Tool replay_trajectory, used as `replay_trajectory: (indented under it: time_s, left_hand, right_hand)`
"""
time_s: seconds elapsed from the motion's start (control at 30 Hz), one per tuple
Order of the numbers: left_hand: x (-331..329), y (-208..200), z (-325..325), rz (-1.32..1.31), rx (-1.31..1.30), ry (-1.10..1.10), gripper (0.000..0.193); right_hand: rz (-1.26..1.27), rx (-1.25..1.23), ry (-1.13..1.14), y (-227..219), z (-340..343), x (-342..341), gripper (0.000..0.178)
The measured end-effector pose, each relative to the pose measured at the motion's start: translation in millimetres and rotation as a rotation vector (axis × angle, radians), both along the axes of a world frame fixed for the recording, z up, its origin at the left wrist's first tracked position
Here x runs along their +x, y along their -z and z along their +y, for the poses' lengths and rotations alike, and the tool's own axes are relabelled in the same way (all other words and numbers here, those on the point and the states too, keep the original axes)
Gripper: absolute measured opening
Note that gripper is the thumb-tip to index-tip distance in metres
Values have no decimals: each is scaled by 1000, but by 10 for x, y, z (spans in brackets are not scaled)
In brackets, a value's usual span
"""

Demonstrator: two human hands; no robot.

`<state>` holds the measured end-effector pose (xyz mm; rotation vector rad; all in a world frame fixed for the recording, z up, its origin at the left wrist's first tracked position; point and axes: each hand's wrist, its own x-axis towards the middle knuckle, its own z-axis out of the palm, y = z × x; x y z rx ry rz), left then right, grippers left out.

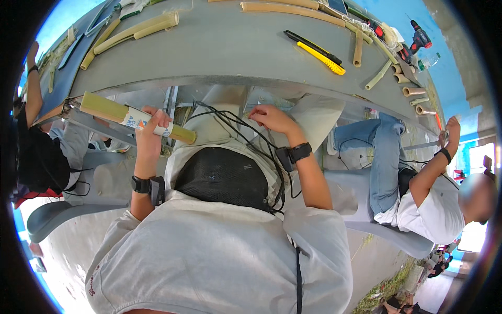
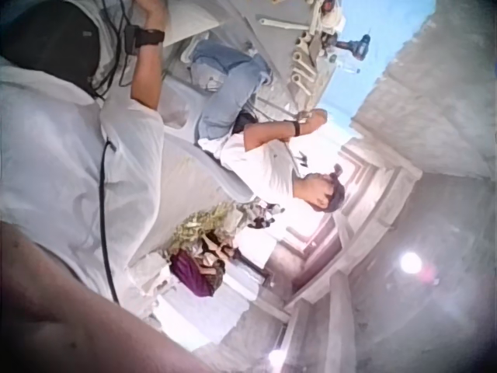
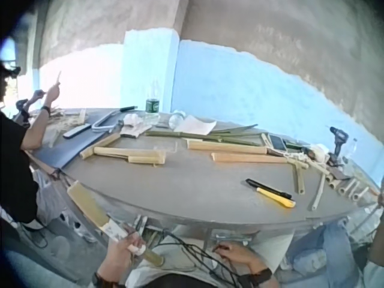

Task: Sand the end of a bamboo pole using a piece of sandpaper held against a utility knife handle.

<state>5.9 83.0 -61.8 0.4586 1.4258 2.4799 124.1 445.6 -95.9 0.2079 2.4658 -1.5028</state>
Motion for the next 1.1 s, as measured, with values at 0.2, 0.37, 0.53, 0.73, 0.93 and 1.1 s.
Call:
replay_trajectory:
  time_s: [0.2,0.37,0.53,0.73,0.93,1.1]
  left_hand:
    - [27,34,-21,0,-49,29,18]
    - [17,90,7,-42,26,4,20]
    - [75,230,130,32,-87,55,17]
    - [100,431,219,9,-212,189,17]
    - [42,326,96,-41,-136,186,20]
    - [43,54,-15,39,-175,150,22]
  right_hand:
    - [-5,-21,4,41,16,12,23]
    - [-17,-6,35,37,2,50,21]
    - [-18,-10,17,47,5,52,20]
    - [-19,10,34,40,2,48,22]
    - [19,44,13,-1,-15,79,21]
    - [-6,5,26,18,4,77,23]
